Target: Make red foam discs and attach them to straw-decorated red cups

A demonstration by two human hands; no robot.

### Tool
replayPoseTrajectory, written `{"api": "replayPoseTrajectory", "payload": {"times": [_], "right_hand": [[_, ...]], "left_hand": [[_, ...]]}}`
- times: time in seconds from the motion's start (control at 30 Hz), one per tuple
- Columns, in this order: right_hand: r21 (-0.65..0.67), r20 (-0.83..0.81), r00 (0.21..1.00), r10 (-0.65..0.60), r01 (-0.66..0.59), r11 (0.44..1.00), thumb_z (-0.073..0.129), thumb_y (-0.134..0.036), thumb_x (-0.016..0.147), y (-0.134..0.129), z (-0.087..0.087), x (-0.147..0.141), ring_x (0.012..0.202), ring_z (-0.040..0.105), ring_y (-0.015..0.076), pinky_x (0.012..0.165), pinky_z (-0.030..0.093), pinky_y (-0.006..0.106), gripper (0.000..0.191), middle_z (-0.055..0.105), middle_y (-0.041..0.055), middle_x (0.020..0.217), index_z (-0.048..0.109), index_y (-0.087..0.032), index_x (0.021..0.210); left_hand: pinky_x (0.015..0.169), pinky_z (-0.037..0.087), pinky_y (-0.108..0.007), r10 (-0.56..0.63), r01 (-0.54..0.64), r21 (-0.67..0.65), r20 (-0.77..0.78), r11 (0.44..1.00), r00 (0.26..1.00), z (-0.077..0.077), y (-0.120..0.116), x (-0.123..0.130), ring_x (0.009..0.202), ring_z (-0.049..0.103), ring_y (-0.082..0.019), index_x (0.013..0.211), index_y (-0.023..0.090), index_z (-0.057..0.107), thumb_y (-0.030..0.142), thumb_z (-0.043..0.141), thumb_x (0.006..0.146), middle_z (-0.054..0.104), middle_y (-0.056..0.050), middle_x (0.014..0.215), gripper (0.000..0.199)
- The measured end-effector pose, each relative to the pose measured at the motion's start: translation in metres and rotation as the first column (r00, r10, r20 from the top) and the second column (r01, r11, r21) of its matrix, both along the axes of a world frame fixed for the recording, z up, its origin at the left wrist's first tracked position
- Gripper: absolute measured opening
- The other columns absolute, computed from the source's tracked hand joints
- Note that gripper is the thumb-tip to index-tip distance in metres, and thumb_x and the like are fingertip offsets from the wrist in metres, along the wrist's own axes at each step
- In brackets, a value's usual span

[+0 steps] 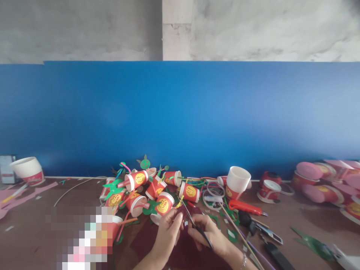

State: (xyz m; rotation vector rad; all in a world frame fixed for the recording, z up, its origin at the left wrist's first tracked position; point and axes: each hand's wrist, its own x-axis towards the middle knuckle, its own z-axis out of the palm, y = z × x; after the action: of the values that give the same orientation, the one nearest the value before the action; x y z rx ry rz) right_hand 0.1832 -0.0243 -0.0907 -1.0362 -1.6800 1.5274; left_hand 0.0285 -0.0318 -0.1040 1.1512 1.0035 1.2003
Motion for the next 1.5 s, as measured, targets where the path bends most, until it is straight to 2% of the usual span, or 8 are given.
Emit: {"api": "replayPoseTrajectory", "payload": {"times": [0.17,0.37,0.53,0.7,1.0,1.2,1.4,1.5], "right_hand": [[-0.006,-0.013,1.0,0.0,0.0,1.0,0.067,-0.045,0.072,0.0,-0.001,0.0,0.036,0.043,0.0066,0.038,0.029,0.017,0.033,0.047,-0.008,0.045,0.05,-0.017,0.068],[0.007,-0.025,0.999,0.026,-0.026,1.0,0.068,-0.045,0.073,0.0,-0.004,0.001,0.037,0.044,0.0064,0.04,0.03,0.017,0.032,0.049,-0.0075,0.045,0.052,-0.016,0.071],[-0.007,0.004,1.0,0.005,-0.004,1.0,0.067,-0.047,0.073,0.0,-0.002,0.001,0.034,0.041,0.0059,0.036,0.025,0.016,0.035,0.047,-0.0082,0.042,0.05,-0.017,0.067],[-0.036,-0.019,1.0,0.002,-0.002,0.999,0.071,-0.046,0.068,0.0,-0.001,0.001,0.034,0.042,0.0055,0.036,0.025,0.016,0.036,0.046,-0.009,0.045,0.049,-0.017,0.068],[-0.03,-0.012,1.0,0.008,-0.008,1.0,0.069,-0.047,0.07,0.001,-0.003,0.001,0.034,0.042,0.0056,0.037,0.026,0.016,0.036,0.046,-0.0088,0.044,0.05,-0.017,0.07],[-0.041,-0.011,1.0,0.012,-0.013,0.999,0.069,-0.049,0.07,0.002,-0.008,0.003,0.034,0.043,0.005,0.035,0.027,0.015,0.037,0.046,-0.0093,0.044,0.05,-0.017,0.071],[-0.037,-0.019,0.999,0.032,-0.032,0.999,0.068,-0.049,0.071,0.004,-0.012,0.004,0.035,0.045,0.0061,0.037,0.029,0.015,0.037,0.049,-0.0081,0.043,0.051,-0.016,0.073],[-0.044,0.006,1.0,0.02,-0.019,0.999,0.068,-0.051,0.071,0.003,-0.008,0.004,0.034,0.043,0.0057,0.037,0.026,0.015,0.039,0.048,-0.0085,0.04,0.051,-0.016,0.073]], "left_hand": [[0.034,0.015,-0.02,0.059,-0.059,0.01,-0.017,0.998,0.998,0.0,0.0,0.0,0.03,0.024,-0.005,0.062,0.021,0.044,0.065,0.054,0.075,0.029,0.011,0.037,0.048],[0.036,0.016,-0.02,0.043,-0.042,0.067,-0.003,0.997,0.999,-0.002,0.002,-0.003,0.033,0.027,-0.005,0.061,0.02,0.045,0.061,0.057,0.077,0.033,0.01,0.042,0.045],[0.034,0.015,-0.02,0.042,-0.041,0.048,-0.019,0.998,0.999,0.0,0.003,-0.002,0.031,0.024,-0.005,0.061,0.021,0.044,0.064,0.055,0.076,0.029,0.011,0.039,0.047],[0.033,0.016,-0.019,0.096,-0.094,0.044,-0.04,0.995,0.995,-0.002,0.003,-0.002,0.03,0.025,-0.005,0.062,0.02,0.044,0.068,0.053,0.075,0.033,0.011,0.04,0.05],[0.033,0.013,-0.019,0.075,-0.074,0.058,-0.023,0.996,0.997,-0.002,0.003,-0.003,0.03,0.023,-0.005,0.06,0.02,0.044,0.065,0.054,0.076,0.027,0.012,0.037,0.048],[0.032,0.015,-0.018,0.136,-0.135,0.032,-0.011,0.99,0.991,0.001,0.003,-0.001,0.03,0.026,-0.004,0.061,0.02,0.043,0.068,0.055,0.072,0.034,0.011,0.042,0.051],[0.033,0.014,-0.019,0.082,-0.079,0.06,-0.043,0.995,0.996,-0.001,0.004,-0.004,0.03,0.024,-0.005,0.06,0.021,0.042,0.066,0.054,0.075,0.027,0.012,0.038,0.049],[0.034,0.014,-0.02,0.075,-0.07,0.087,-0.059,0.994,0.995,-0.004,0.005,-0.005,0.031,0.026,-0.005,0.061,0.021,0.042,0.065,0.054,0.076,0.03,0.011,0.041,0.048]]}}
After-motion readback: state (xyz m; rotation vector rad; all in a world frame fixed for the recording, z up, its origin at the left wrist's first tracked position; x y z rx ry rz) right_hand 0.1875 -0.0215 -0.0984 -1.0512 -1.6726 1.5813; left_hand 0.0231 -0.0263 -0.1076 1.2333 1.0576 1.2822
